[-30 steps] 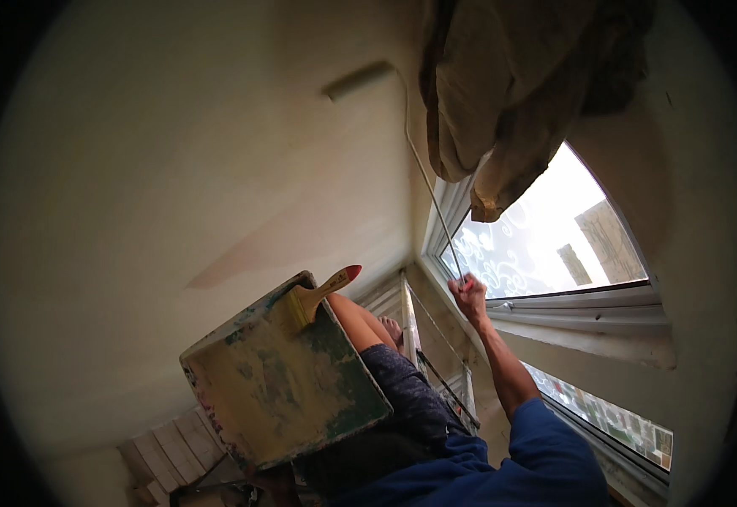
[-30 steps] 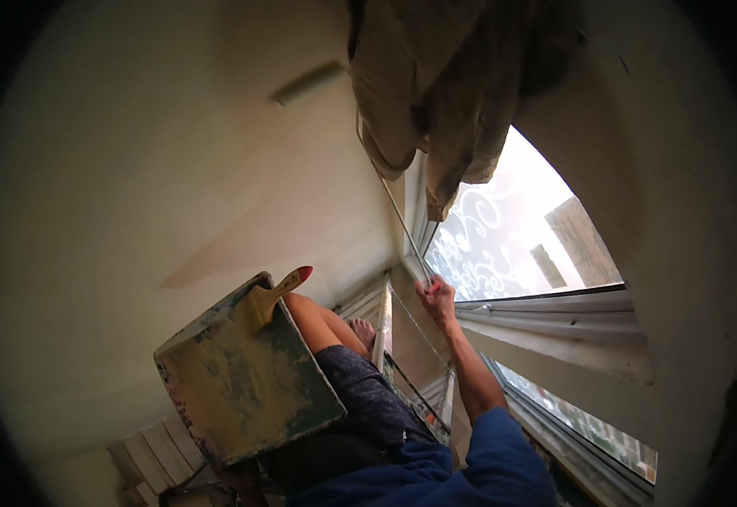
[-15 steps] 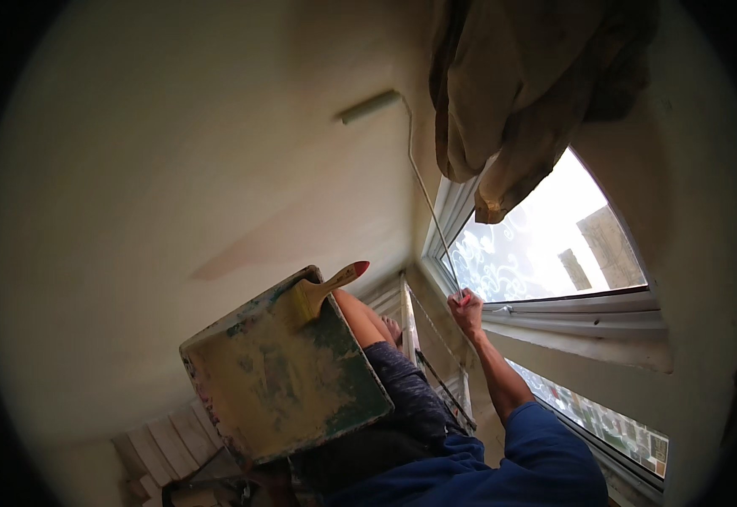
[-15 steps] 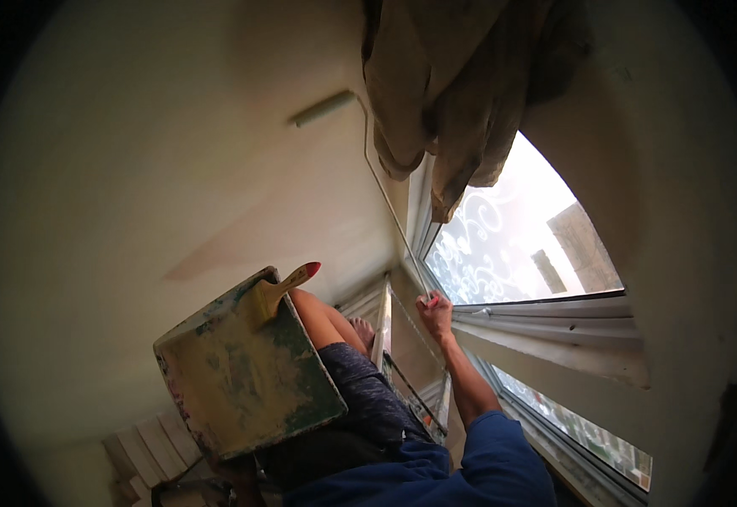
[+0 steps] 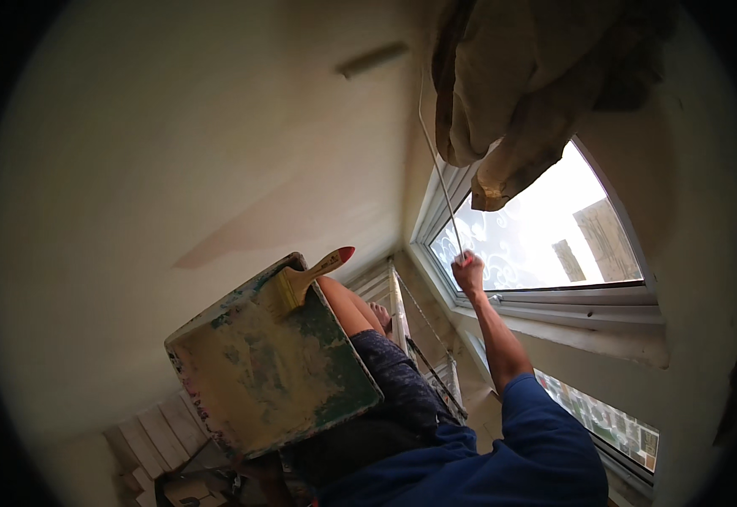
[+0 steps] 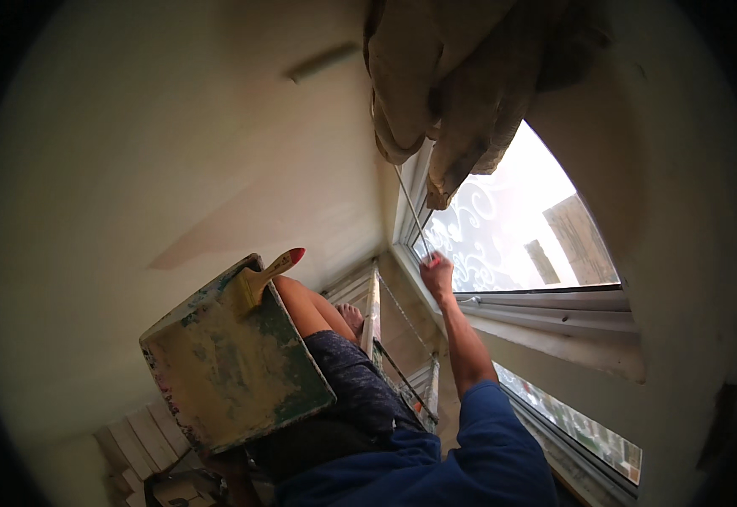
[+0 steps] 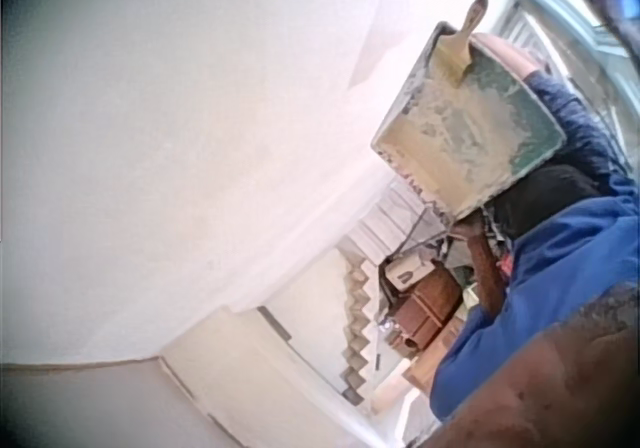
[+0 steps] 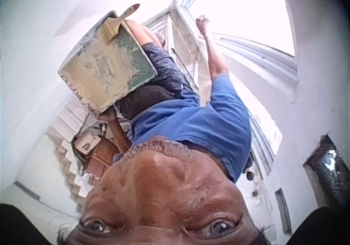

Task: The person paints a ceiling using a roller, frequently dipping the roller into a paint tray and applying it to the surface around a window.

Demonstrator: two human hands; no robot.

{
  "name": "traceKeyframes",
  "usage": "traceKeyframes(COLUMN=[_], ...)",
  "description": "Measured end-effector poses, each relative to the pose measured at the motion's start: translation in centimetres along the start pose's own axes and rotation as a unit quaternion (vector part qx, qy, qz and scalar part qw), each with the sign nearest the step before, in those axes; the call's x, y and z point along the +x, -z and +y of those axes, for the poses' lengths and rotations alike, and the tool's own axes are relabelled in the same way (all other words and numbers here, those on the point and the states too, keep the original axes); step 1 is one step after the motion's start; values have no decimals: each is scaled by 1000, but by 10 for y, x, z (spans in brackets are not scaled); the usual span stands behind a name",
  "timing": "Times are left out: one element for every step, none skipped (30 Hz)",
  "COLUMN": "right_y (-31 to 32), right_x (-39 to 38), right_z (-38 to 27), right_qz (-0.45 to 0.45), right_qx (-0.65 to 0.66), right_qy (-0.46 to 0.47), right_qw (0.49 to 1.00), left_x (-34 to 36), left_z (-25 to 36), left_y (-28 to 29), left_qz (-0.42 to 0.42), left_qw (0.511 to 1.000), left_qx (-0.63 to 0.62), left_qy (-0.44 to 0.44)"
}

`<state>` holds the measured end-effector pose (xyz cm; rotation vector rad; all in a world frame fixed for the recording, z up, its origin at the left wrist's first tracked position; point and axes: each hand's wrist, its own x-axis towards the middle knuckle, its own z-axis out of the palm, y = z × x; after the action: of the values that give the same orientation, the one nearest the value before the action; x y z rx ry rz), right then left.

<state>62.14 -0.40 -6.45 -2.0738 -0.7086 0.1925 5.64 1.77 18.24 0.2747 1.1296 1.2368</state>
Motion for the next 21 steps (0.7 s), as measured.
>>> traceKeyframes(right_y=[-2, -2, 0, 2, 2, 5, 6, 1, 1, 1, 1, 1, 2, 1, 0, -2, -3, -4, -3, -2, -2], right_x=[-18, -34, -48, -59, -62, -64, -66, -66, -61, -52, -42, -29, -16, -5, 4, 7, 8, 7, -1, -10, -23], right_z=[15, 27, 28, 29, 31, 30, 29, 26, 22, 13, 3, -11, -24, -31, -30, -26, -22, -17, -9, -1, 13], right_qz=[-16, -22, -27, -37, -46, -54, -61, -35, -30, -26, -23, -14, -3, 13, 10, 10, 10, 0, -9, -18, -26], right_qx=[-2, -13, -24, -13, -19, -26, -33, -18, -20, -22, -23, -6, 9, 10, 32, 45, 57, 38, 18, -3, -5], right_qy=[-28, -30, -32, -79, -86, -93, -100, -70, -61, -53, -45, -28, -14, -1, -8, -3, 3, -6, -14, -23, -41], right_qw=[999, 999, 999, 996, 995, 994, 993, 997, 997, 998, 998, 999, 1000, 1000, 999, 999, 998, 999, 1000, 1000, 999], left_x=[0, -1, -1, 1, 3, 5, 5, 5, 6, 6, 5, 3, 3, 8, 11, 7, 3, -2, -1, 1, 4], left_z=[0, 0, 0, 0, 0, 0, 1, 1, 0, 0, 0, 0, 0, 1, 1, 1, 0, 0, 0, -1, -1], left_y=[0, 1, 2, 6, 13, 18, 22, 26, 26, 24, 21, 22, 24, 29, 31, 16, 0, -12, -5, 8, 15], left_qz=[19, 39, 58, 62, 66, 68, 49, 31, 13, 11, 9, 6, 2, -7, -16, -10, -5, 1, 14, 28, 31], left_qw=[1000, 999, 998, 998, 998, 997, 998, 999, 999, 999, 999, 999, 999, 999, 998, 999, 1000, 1000, 999, 998, 998], left_qx=[-1, -1, 0, -8, -15, -23, -29, -35, -42, -45, -48, -37, -26, 0, 25, 11, -3, -17, 16, 48, 44], left_qy=[-3, -6, -9, -9, -9, -7, -10, -13, -17, -14, -12, -18, -24, -40, -56, -42, -27, -15, -26, -36, -32])
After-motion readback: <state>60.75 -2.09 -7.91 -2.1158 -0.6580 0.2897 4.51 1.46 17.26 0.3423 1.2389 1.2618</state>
